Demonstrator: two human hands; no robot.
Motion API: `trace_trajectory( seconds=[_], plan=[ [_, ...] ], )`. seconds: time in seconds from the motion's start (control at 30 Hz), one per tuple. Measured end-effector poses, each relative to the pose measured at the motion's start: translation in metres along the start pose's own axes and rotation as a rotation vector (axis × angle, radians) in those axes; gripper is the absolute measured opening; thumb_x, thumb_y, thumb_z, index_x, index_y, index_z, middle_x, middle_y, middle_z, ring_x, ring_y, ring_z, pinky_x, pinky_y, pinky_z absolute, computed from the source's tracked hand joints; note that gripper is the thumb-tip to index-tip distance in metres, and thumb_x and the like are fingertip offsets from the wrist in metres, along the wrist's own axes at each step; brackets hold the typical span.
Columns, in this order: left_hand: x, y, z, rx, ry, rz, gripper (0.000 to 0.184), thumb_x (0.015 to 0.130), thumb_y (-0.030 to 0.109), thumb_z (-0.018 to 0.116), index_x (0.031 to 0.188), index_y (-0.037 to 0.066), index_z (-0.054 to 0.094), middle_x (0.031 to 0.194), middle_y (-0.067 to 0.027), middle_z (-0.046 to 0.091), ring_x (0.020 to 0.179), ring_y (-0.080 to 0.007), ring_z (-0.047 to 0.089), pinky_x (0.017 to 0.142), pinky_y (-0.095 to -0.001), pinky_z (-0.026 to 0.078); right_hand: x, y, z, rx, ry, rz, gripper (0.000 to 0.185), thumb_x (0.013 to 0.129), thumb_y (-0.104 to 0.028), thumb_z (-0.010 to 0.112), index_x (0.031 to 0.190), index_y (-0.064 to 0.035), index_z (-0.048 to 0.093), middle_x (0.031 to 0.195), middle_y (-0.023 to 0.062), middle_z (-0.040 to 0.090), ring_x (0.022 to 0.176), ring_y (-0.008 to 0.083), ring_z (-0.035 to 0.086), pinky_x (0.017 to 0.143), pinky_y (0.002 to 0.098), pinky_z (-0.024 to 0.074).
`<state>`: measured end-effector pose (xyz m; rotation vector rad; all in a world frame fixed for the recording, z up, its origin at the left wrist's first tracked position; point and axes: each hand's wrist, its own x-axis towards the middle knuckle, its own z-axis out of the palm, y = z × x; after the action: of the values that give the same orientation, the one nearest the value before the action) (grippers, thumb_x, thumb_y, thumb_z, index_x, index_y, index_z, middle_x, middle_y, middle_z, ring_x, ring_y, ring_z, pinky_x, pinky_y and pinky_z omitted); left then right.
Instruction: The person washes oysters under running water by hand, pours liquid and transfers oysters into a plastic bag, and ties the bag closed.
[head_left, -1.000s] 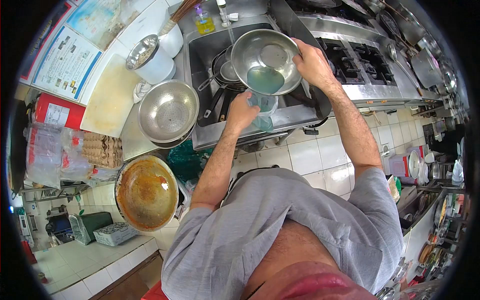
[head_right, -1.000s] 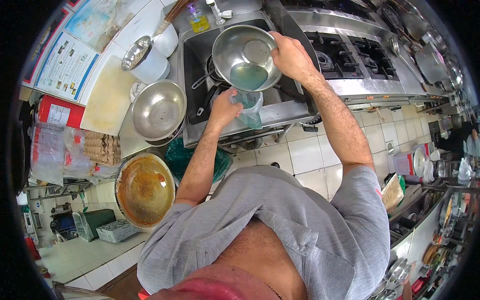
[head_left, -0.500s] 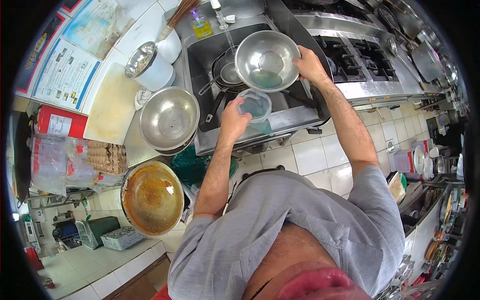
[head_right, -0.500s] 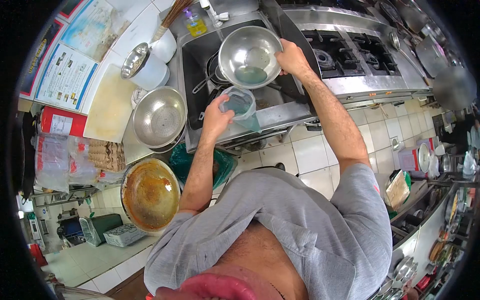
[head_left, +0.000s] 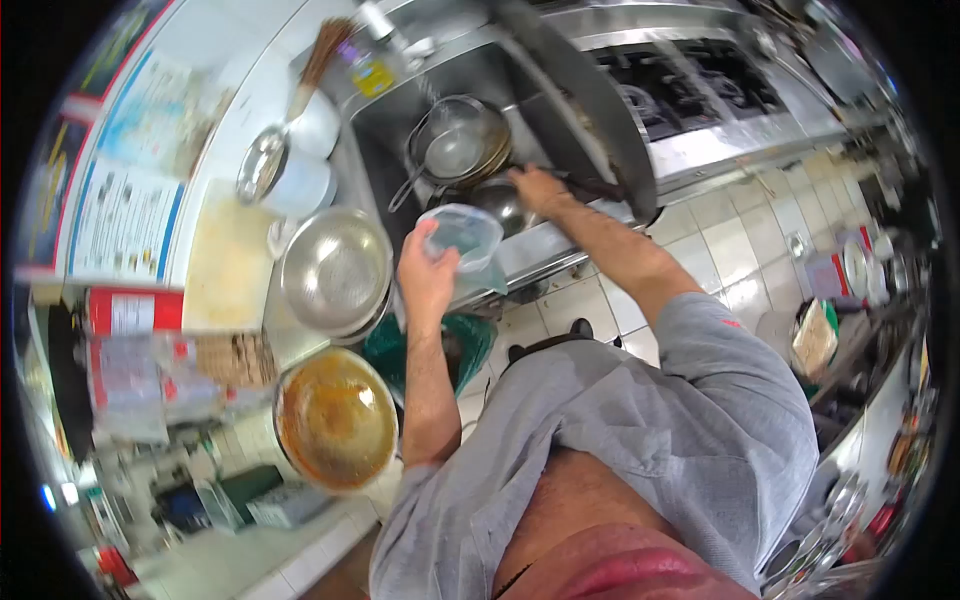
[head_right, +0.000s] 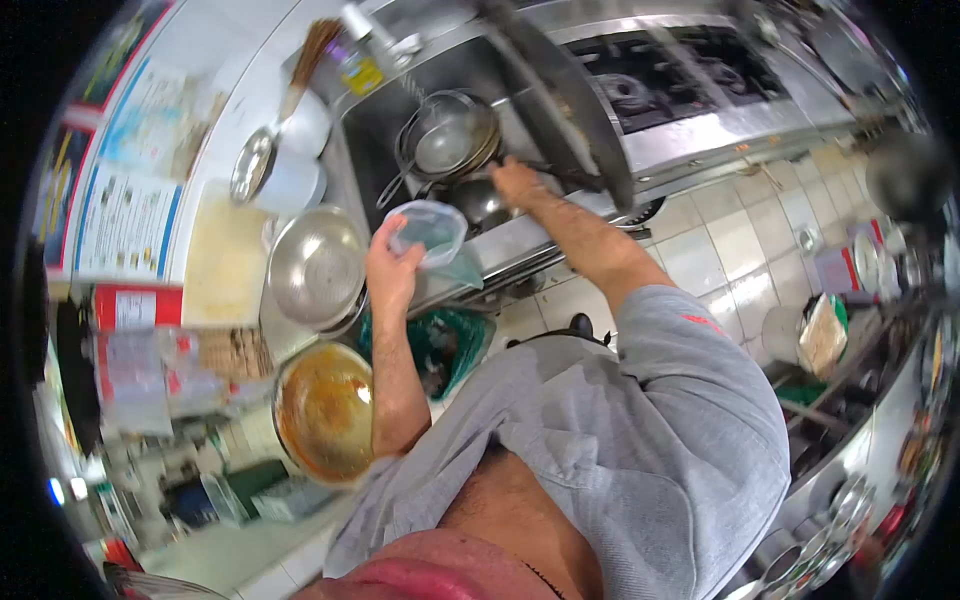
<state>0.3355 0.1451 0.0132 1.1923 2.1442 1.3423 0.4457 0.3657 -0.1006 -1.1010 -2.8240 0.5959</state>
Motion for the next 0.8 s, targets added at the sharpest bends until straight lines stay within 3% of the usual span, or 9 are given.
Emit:
trace_trajectory(
  seconds=[0.13, 0.17, 0.23, 0.3, 0.4, 0.5, 0.7, 0.77, 0.8],
  plan=[
    [0.000, 0.023, 0.006, -0.366, -0.071, -0.104, 0.045, 0.072, -0.005, 0.055, 0.116, -0.003, 0.045, 0.114, -0.0100, 0.051, 0.085, -0.0138, 0.056, 0.065, -0.0229, 0.047, -0.050, -0.014, -0.044, 0.451, 0.113, -0.292, 0.080, 0.058, -0.003, 0.067, 0.130, -0.0123, 0.034, 0.115, 0.0272, 0.040, 0.108, 0.0394, 0.042, 0.092, 0.0394, 0.0372],
    [-0.001, 0.038, 0.008, -0.335, -0.109, -0.088, 0.046, 0.072, -0.005, 0.055, 0.117, -0.002, 0.044, 0.114, -0.0097, 0.050, 0.089, -0.0145, 0.056, 0.067, -0.0230, 0.048, -0.066, -0.019, -0.062, 0.598, -0.040, -0.274, 0.087, 0.052, -0.008, 0.074, 0.130, -0.0119, 0.035, 0.113, 0.0245, 0.045, 0.103, 0.0341, 0.047, 0.090, 0.0376, 0.0395],
    [-0.001, 0.048, 0.021, -0.403, -0.162, -0.010, 0.045, 0.073, -0.006, 0.054, 0.117, -0.002, 0.043, 0.114, -0.0088, 0.050, 0.089, -0.0146, 0.055, 0.064, -0.0225, 0.048, -0.102, -0.028, -0.080, 0.953, -0.086, -0.376, 0.087, 0.050, -0.013, 0.078, 0.128, -0.0105, 0.039, 0.106, 0.0184, 0.052, 0.092, 0.0291, 0.054, 0.082, 0.0339, 0.0439],
    [-0.007, 0.068, 0.034, -0.417, -0.228, 0.095, 0.043, 0.074, -0.006, 0.052, 0.116, -0.003, 0.044, 0.114, -0.0085, 0.050, 0.089, -0.0144, 0.055, 0.064, -0.0221, 0.048, -0.133, -0.037, -0.093, 1.015, 0.264, -0.572, 0.064, 0.058, -0.018, 0.076, 0.116, -0.0090, 0.050, 0.092, 0.0119, 0.057, 0.078, 0.0249, 0.057, 0.073, 0.0305, 0.0465],
    [-0.015, 0.088, 0.052, -0.426, -0.333, 0.154, 0.037, 0.074, -0.007, 0.052, 0.111, -0.004, 0.050, 0.108, -0.0083, 0.054, 0.066, -0.0101, 0.053, 0.053, -0.0220, 0.045, -0.160, -0.023, -0.086, 0.786, 0.532, -0.334, 0.033, 0.066, -0.017, 0.070, 0.096, -0.0070, 0.060, 0.081, 0.0095, 0.058, 0.073, 0.0221, 0.056, 0.067, 0.0308, 0.0461],
    [-0.021, 0.097, 0.066, -0.390, -0.520, 0.167, 0.034, 0.076, -0.006, 0.048, 0.110, -0.004, 0.050, 0.110, -0.0089, 0.053, 0.071, -0.0088, 0.054, 0.052, -0.0190, 0.046, -0.214, -0.016, -0.105, 0.882, 0.600, -0.240, 0.010, 0.074, -0.013, 0.065, 0.079, -0.0049, 0.062, 0.077, 0.0058, 0.054, 0.077, 0.0181, 0.053, 0.067, 0.0316, 0.0432],
    [-0.048, 0.131, 0.119, -0.371, -0.842, 0.292, 0.027, 0.076, -0.005, 0.045, 0.100, -0.002, 0.056, 0.099, -0.0074, 0.058, 0.058, -0.0064, 0.050, 0.044, -0.0195, 0.039, -0.321, -0.012, -0.106, 0.721, 0.875, 0.113, 0.008, 0.072, -0.006, 0.063, 0.076, -0.0024, 0.058, 0.071, 0.0041, 0.054, 0.067, 0.0124, 0.052, 0.062, 0.0284, 0.0427],
    [-0.059, 0.145, 0.143, -0.225, -0.904, 0.506, 0.024, 0.076, -0.005, 0.045, 0.096, -0.001, 0.057, 0.090, -0.0064, 0.060, 0.051, -0.0044, 0.046, 0.041, -0.0183, 0.036, -0.355, -0.009, -0.101, 0.995, 0.874, 0.358, 0.010, 0.070, -0.005, 0.065, 0.075, -0.0022, 0.056, 0.072, 0.0023, 0.055, 0.069, 0.0088, 0.051, 0.063, 0.0270, 0.0432],
    [-0.069, 0.159, 0.150, -0.175, -0.922, 0.618, 0.021, 0.071, -0.007, 0.043, 0.087, 0.000, 0.055, 0.084, -0.0088, 0.057, 0.058, -0.0142, 0.052, 0.051, -0.0249, 0.042, -0.371, -0.008, -0.102, 0.967, 0.876, 0.451, 0.017, 0.068, -0.006, 0.069, 0.078, -0.0021, 0.055, 0.075, 0.0016, 0.056, 0.072, 0.0075, 0.050, 0.064, 0.0261, 0.0438]
  ],
)
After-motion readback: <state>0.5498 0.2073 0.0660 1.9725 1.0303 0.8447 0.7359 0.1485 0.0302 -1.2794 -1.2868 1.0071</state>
